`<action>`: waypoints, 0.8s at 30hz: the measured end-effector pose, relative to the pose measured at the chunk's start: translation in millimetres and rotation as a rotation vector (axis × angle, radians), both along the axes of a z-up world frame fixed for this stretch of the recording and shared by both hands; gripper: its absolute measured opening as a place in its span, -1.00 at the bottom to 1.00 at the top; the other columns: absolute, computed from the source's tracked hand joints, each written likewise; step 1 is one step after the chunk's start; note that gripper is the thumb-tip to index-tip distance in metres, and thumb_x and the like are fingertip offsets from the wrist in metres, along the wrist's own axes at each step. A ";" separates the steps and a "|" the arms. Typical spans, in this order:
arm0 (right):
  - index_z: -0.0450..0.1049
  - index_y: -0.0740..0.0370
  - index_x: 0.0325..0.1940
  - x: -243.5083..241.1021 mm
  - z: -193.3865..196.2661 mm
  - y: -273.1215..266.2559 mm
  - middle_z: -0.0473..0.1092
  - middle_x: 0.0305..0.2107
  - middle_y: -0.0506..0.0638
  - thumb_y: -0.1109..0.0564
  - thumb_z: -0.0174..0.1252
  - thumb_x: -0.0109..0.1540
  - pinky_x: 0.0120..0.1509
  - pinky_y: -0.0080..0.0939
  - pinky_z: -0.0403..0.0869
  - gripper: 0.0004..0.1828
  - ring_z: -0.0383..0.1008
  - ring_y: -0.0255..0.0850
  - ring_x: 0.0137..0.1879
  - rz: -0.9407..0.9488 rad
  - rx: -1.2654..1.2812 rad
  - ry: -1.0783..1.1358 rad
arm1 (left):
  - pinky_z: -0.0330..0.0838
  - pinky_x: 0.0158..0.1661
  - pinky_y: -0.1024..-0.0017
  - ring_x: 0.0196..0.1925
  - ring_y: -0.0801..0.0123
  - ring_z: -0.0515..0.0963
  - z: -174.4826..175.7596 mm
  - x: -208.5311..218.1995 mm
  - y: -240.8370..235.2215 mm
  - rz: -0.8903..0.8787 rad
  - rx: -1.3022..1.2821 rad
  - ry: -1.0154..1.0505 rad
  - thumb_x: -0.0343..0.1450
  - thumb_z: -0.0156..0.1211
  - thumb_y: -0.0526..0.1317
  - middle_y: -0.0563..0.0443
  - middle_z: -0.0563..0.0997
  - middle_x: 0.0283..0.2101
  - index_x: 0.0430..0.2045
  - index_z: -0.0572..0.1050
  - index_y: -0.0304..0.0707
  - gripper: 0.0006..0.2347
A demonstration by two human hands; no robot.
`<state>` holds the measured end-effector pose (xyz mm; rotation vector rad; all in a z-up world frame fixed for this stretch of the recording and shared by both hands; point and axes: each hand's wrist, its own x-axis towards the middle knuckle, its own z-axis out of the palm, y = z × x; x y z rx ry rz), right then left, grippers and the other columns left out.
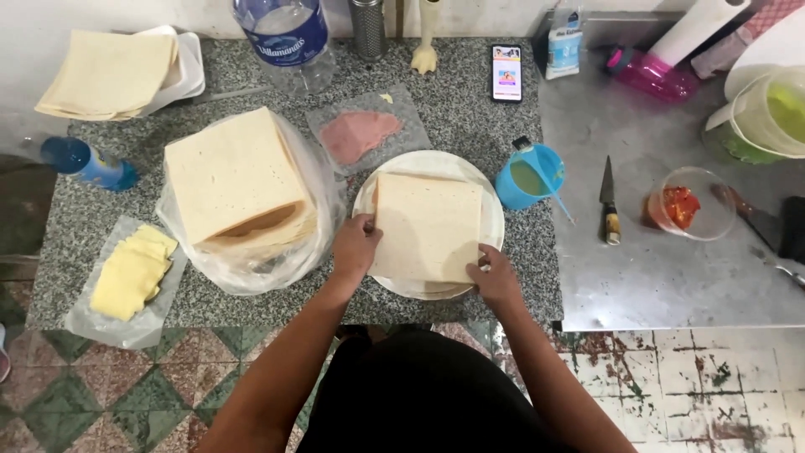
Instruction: Spreading condiments on bread slices and organizing ingredients to prepare sandwiches on a deli counter.
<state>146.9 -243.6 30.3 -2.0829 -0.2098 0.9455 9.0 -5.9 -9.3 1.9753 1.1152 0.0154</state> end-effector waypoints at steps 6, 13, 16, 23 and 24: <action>0.20 0.31 0.49 0.9 -2.6 1.9 0.32 0.11 0.39 0.08 0.19 0.29 -0.05 0.05 0.62 -0.29 0.58 0.13 0.00 0.051 -0.022 -0.019 | 0.52 0.02 0.08 0.07 -0.03 0.63 -5.8 -2.4 5.3 0.015 -0.030 -0.038 0.47 0.18 -0.16 -0.21 0.62 -0.03 0.15 0.49 -0.28 -0.64; 0.43 -0.07 0.32 28.2 -89.3 -46.0 0.51 0.01 0.02 -0.30 0.13 0.08 0.13 0.06 0.41 -0.26 0.56 0.00 0.07 0.264 -0.216 -0.262 | 0.49 -0.20 0.19 -0.23 0.15 0.71 -19.0 -35.5 11.0 -0.030 0.079 -0.267 0.48 0.03 -0.10 -0.07 0.73 -0.26 -0.18 0.63 -0.15 -0.76; 0.41 0.07 0.37 32.4 -119.0 -82.1 0.55 0.03 0.10 -0.10 0.20 0.22 0.09 -0.01 0.49 -0.36 0.65 -0.02 -0.05 0.058 -0.198 -0.187 | 0.31 0.18 0.05 0.30 -0.06 0.40 21.0 -65.7 -1.3 -0.154 0.072 -0.112 0.49 0.04 -0.09 -0.19 0.37 0.32 0.35 0.26 -0.18 -0.52; 0.45 0.25 0.33 52.3 -233.6 -124.1 0.50 -0.19 0.23 0.22 0.22 0.24 -0.02 -0.04 0.55 -0.46 0.63 0.08 -0.17 -0.019 0.227 -0.261 | 0.37 0.06 0.07 0.12 -0.02 0.47 33.9 -76.5 8.5 -0.205 0.429 -0.238 0.45 0.03 -0.15 -0.22 0.46 0.13 0.24 0.31 -0.20 -0.57; 0.43 0.33 0.29 63.0 -269.6 -126.3 0.48 -0.33 0.20 0.25 0.21 0.23 -0.07 -0.08 0.54 -0.48 0.58 0.01 -0.23 -0.026 0.499 -0.329 | 0.36 -0.06 -0.03 0.03 -0.13 0.50 7.3 -71.7 15.9 -0.281 0.682 -0.415 0.47 -0.09 0.02 -0.25 0.49 0.02 0.14 0.37 -0.16 -0.59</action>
